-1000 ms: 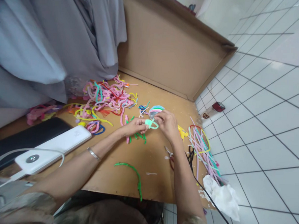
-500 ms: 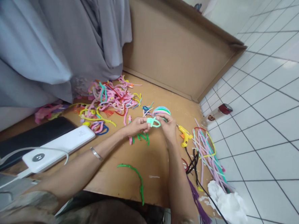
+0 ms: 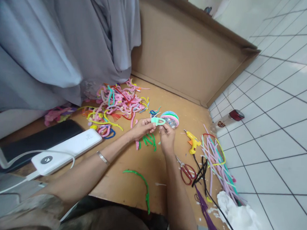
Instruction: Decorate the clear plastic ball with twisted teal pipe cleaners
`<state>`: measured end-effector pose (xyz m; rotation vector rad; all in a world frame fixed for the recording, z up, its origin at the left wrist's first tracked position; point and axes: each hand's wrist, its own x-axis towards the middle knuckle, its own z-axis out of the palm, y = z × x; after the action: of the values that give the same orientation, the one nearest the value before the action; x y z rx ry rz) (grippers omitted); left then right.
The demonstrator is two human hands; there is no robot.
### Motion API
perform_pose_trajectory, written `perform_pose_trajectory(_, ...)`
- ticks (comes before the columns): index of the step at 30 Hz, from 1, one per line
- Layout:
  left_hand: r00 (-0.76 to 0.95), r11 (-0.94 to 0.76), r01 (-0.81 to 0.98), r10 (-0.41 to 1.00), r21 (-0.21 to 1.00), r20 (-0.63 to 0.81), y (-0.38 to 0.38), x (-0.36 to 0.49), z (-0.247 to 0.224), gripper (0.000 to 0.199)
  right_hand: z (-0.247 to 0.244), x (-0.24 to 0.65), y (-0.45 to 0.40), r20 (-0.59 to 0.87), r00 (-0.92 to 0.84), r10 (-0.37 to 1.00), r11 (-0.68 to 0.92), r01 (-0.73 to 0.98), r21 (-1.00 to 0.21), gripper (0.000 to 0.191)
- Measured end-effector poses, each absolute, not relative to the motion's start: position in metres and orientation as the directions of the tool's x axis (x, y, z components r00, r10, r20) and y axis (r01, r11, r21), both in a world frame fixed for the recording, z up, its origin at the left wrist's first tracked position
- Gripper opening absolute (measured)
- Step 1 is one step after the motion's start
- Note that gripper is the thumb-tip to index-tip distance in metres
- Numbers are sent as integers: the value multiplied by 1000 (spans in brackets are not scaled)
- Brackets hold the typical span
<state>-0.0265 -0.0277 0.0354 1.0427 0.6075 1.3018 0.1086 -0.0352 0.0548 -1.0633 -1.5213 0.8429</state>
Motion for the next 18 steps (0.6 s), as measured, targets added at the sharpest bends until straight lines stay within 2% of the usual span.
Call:
perform_pose_trajectory(9,145,-94,-436,974,895,173,-24,-28,31,41,57,102,-44,344,-92,934,353,105,-930,22)
perform_pose_trajectory(18,278,-19,-410,949,912,145,-22,-36,27,46,53,102,-43,322,-7,947,320,145,-936,22)
